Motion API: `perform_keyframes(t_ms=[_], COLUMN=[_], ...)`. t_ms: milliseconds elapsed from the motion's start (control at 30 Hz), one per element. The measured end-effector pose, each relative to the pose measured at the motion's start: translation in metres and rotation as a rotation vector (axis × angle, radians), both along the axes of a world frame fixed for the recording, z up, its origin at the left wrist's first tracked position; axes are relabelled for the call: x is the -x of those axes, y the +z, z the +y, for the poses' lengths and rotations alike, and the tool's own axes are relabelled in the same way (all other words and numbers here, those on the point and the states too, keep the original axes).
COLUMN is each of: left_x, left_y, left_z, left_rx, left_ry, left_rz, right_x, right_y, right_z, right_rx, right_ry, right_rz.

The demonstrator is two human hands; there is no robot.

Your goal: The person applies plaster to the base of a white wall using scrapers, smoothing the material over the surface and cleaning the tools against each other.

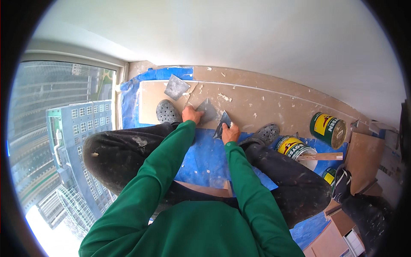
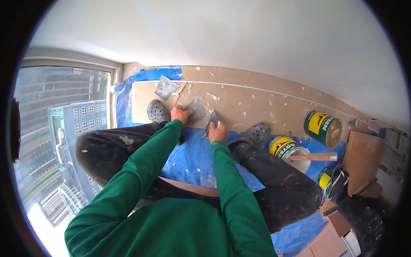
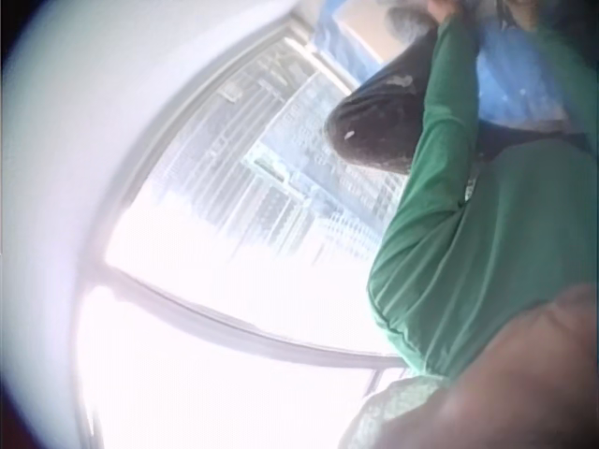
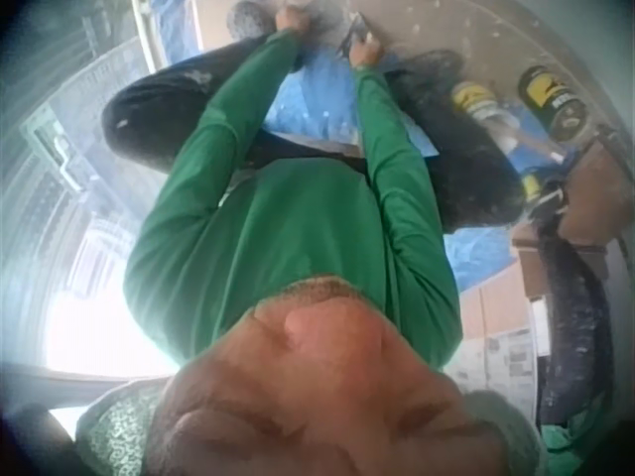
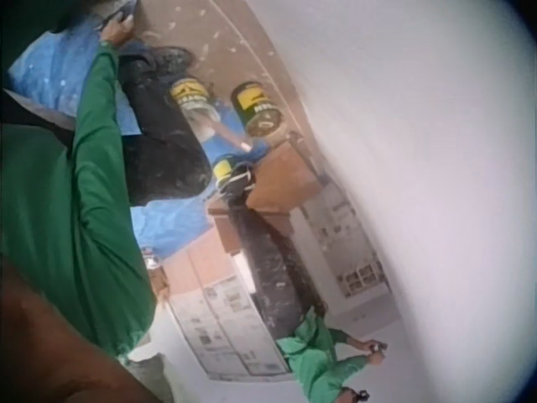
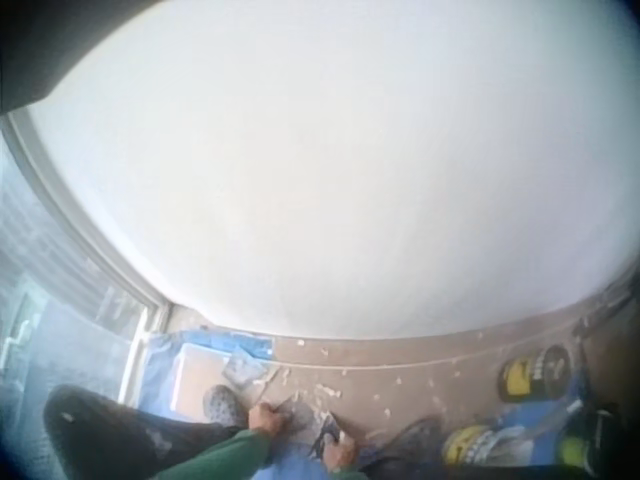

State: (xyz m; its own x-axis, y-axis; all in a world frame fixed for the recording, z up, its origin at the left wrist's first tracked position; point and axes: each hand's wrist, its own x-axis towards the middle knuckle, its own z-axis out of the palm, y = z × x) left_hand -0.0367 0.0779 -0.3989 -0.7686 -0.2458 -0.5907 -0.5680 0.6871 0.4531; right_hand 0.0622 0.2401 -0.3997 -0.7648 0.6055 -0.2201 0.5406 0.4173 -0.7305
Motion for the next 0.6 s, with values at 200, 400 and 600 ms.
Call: perform_keyframes(t_ms=[200, 400, 600], left_x=[0.003, 0.005, 0.009], left_y=[-0.003, 0.006, 0.002], left_z=[0.002, 0.009, 0.006], left_rx=[0.023, 0.108, 0.041], left_ry=[-0.004, -0.019, -0.022], left_rz=[-0.033, 0.006, -0.032], right_x=[-0.008, 0.027, 0.074], right_y=[-0.007, 0.01, 0.017], right_z=[0.001, -0.005, -0.019], right_rx=[0.072, 0.127, -0.014], right_ry=[0.056, 0.105, 0.237], right_rz=[-0.045, -0.135, -0.051])
